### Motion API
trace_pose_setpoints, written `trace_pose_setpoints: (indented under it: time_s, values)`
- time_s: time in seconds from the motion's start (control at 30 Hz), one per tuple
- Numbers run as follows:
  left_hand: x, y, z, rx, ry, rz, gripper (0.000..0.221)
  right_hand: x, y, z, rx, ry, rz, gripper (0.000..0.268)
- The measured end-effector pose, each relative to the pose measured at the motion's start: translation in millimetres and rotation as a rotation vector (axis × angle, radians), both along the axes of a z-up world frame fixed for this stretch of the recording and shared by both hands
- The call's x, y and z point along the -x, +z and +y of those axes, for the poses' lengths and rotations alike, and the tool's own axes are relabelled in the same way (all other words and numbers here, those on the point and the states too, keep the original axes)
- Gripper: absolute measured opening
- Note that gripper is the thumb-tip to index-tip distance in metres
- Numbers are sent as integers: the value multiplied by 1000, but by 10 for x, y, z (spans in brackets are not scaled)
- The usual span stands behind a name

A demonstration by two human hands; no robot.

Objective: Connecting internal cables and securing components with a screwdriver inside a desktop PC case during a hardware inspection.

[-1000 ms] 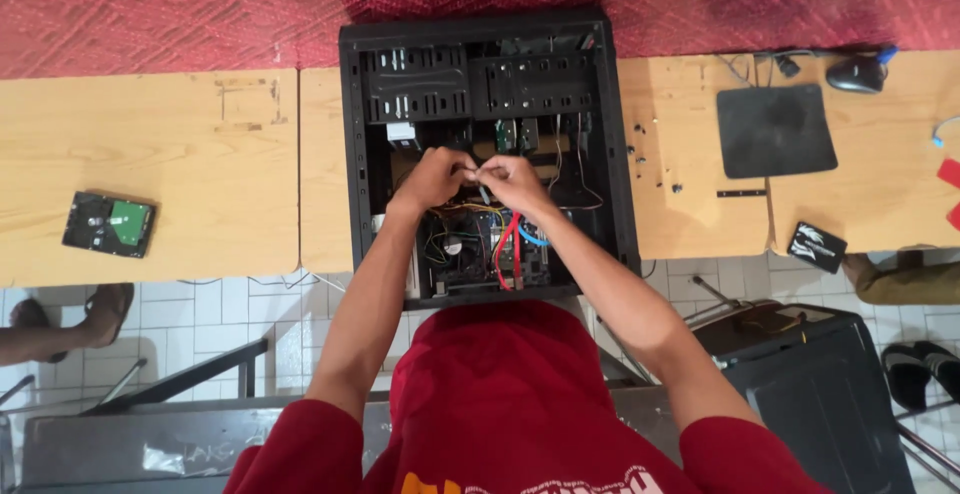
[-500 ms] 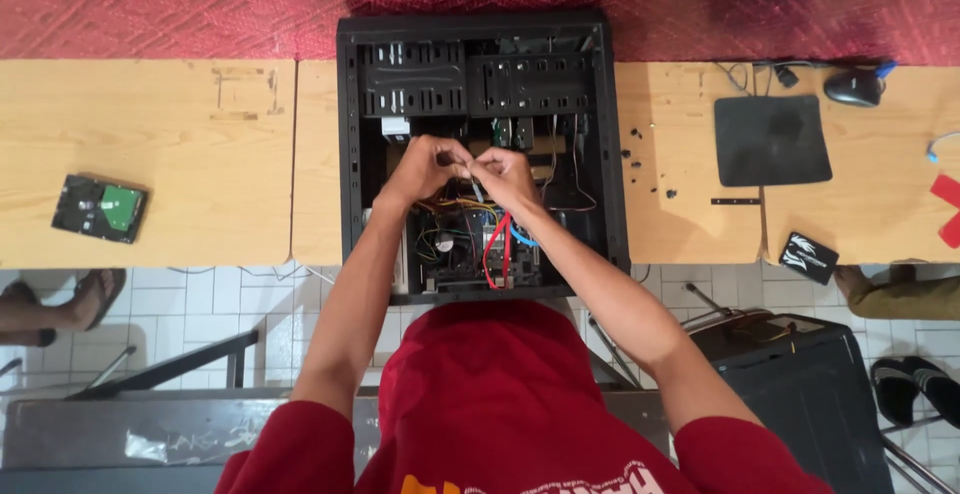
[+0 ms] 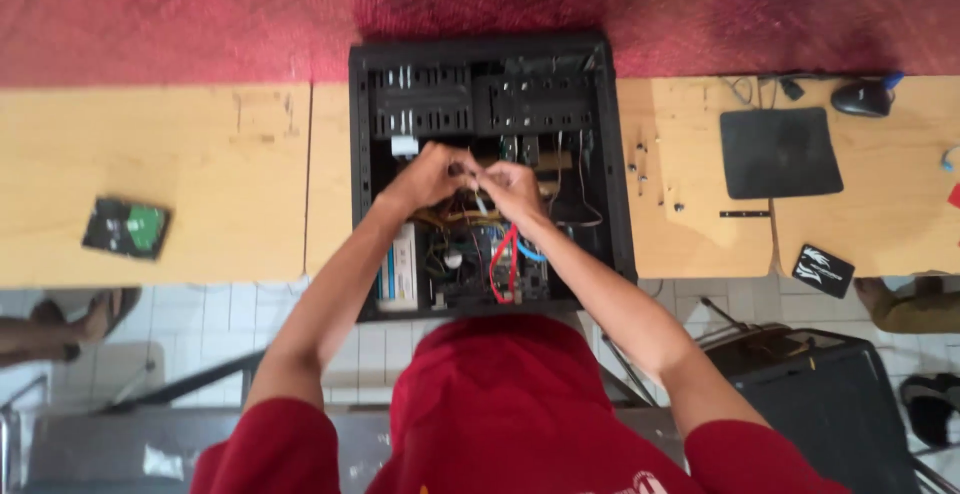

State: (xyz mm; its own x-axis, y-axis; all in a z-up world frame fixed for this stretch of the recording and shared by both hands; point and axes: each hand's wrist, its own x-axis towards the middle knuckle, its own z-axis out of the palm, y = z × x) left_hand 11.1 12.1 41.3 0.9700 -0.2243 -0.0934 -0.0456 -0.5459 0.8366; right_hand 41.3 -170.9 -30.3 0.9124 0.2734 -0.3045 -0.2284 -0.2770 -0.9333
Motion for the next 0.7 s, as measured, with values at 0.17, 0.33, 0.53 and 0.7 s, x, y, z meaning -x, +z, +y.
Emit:
trace_pose_setpoints:
  time_s: [0.17, 0.33, 0.53, 0.7]
  values:
    - [50, -107, 30, 13, 20, -32, 19, 72, 52, 7, 29, 42, -11, 21]
    - [23, -121, 85, -74, 23, -70, 7, 159, 361, -52, 40, 156, -81, 19]
    - [-14, -353, 193, -200, 102, -161, 10, 133, 336, -126, -99, 244, -188, 31]
    - [-11, -386, 242, -224, 110, -158, 14, -18, 140, 9, -2, 161, -220, 17]
